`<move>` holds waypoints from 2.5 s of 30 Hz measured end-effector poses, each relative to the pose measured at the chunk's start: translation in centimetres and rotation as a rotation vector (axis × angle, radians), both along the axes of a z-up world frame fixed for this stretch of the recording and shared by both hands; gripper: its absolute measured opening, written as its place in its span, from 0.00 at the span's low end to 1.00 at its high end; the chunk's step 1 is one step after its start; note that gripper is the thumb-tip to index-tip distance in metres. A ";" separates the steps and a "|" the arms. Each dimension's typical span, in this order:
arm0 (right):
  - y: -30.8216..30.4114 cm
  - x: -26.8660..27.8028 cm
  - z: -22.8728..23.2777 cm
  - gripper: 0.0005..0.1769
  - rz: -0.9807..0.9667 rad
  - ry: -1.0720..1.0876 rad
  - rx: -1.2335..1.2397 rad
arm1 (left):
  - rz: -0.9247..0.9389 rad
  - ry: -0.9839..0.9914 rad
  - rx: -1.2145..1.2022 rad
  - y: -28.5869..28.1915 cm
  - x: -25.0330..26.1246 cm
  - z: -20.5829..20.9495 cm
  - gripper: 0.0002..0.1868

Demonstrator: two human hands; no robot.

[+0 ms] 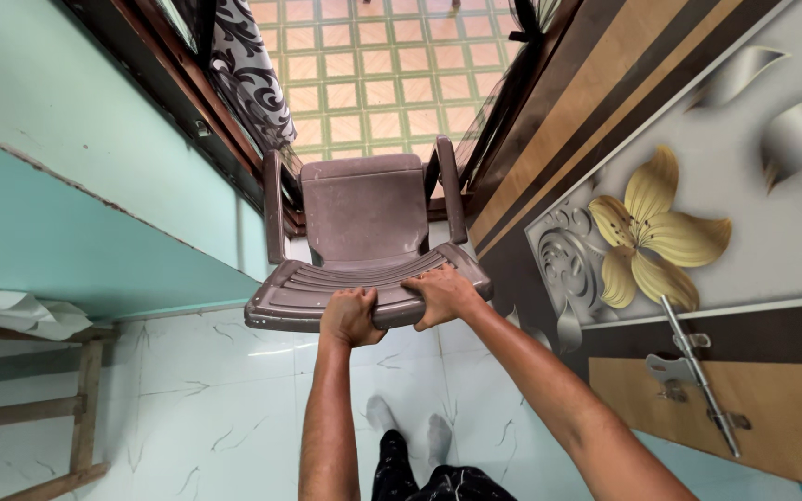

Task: The person moves a brown plastic chair from a bedroom to an outdoor patio area. They carry the chair through a doorway and place it among other chairs on the tiled floor.

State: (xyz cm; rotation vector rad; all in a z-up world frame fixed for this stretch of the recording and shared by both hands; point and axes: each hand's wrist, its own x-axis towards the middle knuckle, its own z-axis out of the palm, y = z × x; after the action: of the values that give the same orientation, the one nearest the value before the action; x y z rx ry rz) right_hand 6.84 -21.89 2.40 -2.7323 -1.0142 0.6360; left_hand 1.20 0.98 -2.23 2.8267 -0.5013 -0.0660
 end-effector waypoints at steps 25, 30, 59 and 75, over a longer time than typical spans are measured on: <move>3.5 1.9 2.5 0.38 -0.131 -0.211 0.178 | -0.170 -0.020 -0.005 2.8 5.2 1.8 0.11; 3.9 4.5 4.2 0.41 -0.176 -0.107 0.087 | -0.060 -0.070 -0.021 2.9 7.1 3.9 0.13; 1.0 23.1 7.4 0.43 -0.134 -0.111 0.021 | 0.183 -0.178 -0.013 -0.2 23.4 7.3 0.14; 1.2 24.9 6.4 0.30 -0.311 -0.167 0.183 | 0.089 -0.223 0.103 1.1 28.7 5.2 0.20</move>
State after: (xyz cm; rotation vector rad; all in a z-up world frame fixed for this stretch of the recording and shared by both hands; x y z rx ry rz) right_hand 31.77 -20.73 8.78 -2.7282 -0.6180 0.2554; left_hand 29.87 2.07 2.95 2.9700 -0.4291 0.2506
